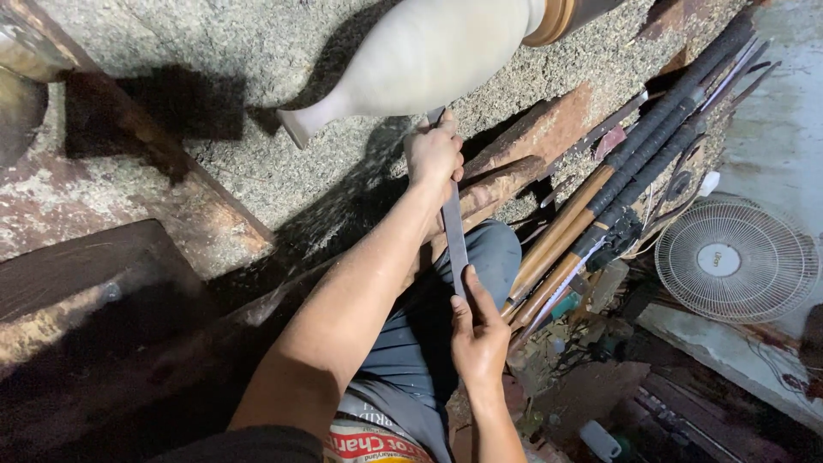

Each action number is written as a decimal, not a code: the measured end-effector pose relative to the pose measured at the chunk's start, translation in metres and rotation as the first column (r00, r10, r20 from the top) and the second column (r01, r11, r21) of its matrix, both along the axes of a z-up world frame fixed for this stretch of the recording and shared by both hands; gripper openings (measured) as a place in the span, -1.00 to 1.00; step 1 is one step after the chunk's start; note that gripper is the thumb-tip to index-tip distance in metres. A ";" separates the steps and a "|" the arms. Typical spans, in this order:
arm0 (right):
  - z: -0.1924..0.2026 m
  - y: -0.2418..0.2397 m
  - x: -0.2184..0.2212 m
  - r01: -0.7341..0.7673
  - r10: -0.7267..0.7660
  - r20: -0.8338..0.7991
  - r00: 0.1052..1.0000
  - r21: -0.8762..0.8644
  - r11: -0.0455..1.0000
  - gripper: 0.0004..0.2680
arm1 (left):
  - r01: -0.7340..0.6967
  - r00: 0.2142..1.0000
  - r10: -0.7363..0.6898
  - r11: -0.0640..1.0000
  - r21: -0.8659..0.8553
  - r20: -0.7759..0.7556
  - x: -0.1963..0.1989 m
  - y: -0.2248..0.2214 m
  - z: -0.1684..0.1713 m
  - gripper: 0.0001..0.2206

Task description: The person trims a spinning clay vase on a pottery lathe, holding a flat metal tool against the rotating body to shave off excess clay. They then rub the vase surface with a pink abrasive pad, reposition the vase on the chuck, and finally lift it off the wheel.

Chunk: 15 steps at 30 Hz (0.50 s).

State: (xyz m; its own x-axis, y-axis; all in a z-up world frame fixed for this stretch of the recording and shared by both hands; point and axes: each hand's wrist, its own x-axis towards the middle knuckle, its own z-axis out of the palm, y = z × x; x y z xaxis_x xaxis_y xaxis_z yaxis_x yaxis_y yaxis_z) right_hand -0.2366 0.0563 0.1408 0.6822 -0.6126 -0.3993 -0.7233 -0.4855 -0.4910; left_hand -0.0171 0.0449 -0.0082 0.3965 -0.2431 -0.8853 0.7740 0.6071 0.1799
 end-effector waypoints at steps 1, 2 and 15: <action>0.001 0.003 0.002 -0.076 0.078 0.023 0.997 -0.084 0.994 -0.67 | 0.013 1.000 -0.013 1.000 -0.019 0.022 0.000 0.001 0.000 -0.92; 0.003 0.006 0.003 -0.149 0.158 0.040 0.987 -0.169 0.974 -0.68 | 0.026 0.999 -0.025 0.999 -0.037 0.044 0.000 0.003 0.000 -0.91; 0.001 -0.008 0.000 -0.411 0.472 0.140 0.871 -0.321 0.853 -0.68 | 0.072 0.996 -0.073 0.997 0.026 0.044 0.004 0.008 0.014 -0.88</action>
